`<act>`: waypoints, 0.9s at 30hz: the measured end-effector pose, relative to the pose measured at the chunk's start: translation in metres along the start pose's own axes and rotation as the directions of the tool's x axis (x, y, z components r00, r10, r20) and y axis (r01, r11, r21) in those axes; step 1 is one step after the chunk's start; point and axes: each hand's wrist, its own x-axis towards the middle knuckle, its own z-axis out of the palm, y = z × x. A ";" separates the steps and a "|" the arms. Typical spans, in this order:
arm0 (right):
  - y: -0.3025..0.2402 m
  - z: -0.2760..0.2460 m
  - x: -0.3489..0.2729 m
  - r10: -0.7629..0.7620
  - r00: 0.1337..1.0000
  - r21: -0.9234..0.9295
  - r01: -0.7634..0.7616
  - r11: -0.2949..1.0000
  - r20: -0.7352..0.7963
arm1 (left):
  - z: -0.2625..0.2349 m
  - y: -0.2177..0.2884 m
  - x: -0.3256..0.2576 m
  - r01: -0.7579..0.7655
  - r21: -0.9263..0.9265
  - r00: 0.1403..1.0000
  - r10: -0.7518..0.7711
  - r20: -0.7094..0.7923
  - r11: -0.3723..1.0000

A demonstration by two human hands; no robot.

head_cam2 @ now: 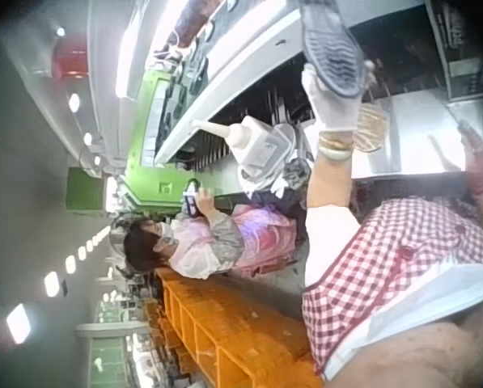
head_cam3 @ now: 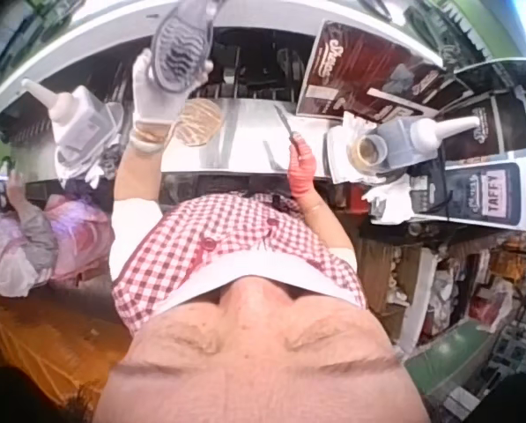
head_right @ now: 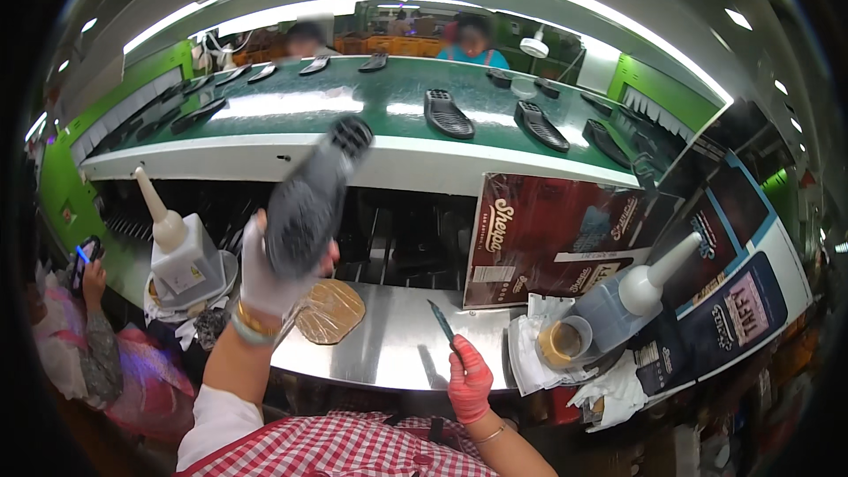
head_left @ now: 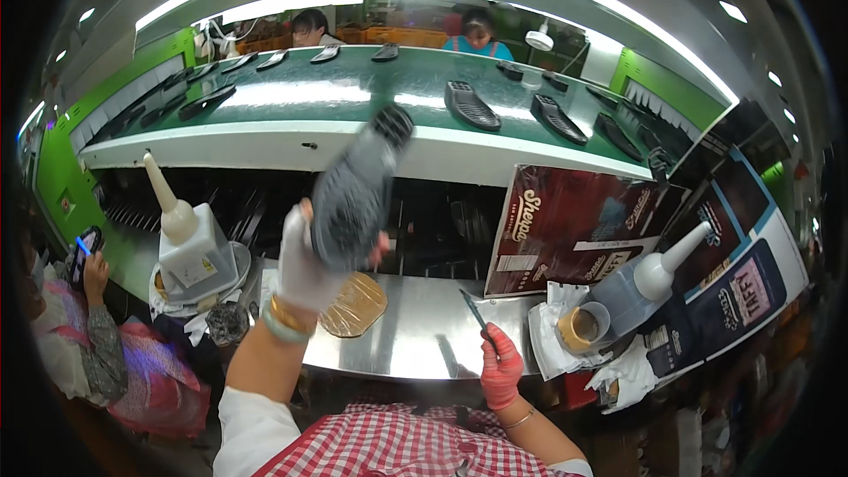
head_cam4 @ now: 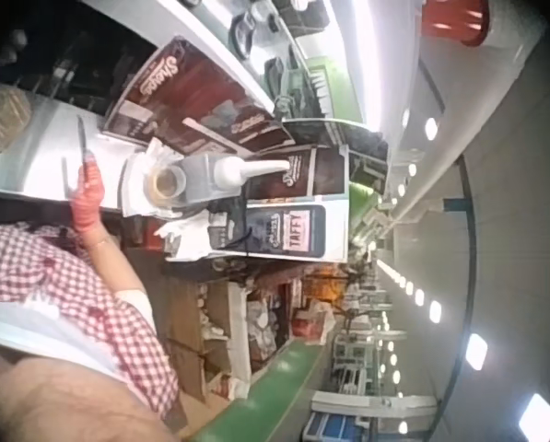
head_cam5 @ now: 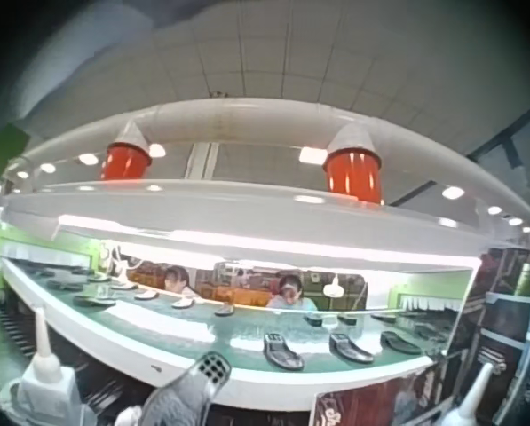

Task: The person scrubs the soles of black sandals using a blue brush and a cleaning solution. They repeatedly dip the brush into a small container of liquid and scrub the textured bottom of each sandal before placing it on a nearby shelf.

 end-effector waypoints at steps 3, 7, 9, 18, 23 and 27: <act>-0.014 0.029 0.011 -0.144 0.988 0.008 0.144 0.990 0.052 | -0.034 0.048 0.090 -0.271 -0.133 0.949 0.242 -0.201 0.953; 0.003 0.023 0.015 -0.182 0.980 -0.173 0.195 0.966 0.085 | -0.006 -0.047 0.090 0.015 -0.292 0.976 -0.077 -0.203 0.956; 0.008 0.025 0.012 -0.147 0.984 -0.196 0.165 0.967 0.102 | 0.001 -0.112 0.059 0.317 -0.207 0.929 -0.347 -0.130 0.926; 0.037 0.025 0.005 0.080 0.806 -0.519 0.299 0.801 0.586 | 0.098 -0.239 0.045 0.369 0.347 0.869 -0.452 0.199 0.862; 0.049 0.031 0.000 0.007 0.862 -0.449 0.258 0.855 0.507 | 0.181 -0.272 0.103 -0.011 0.633 0.897 -0.272 0.348 0.774; 0.058 0.034 -0.001 -0.022 0.890 -0.443 0.247 0.862 0.455 | 0.221 -0.317 0.164 -0.140 0.714 0.909 -0.197 0.368 0.686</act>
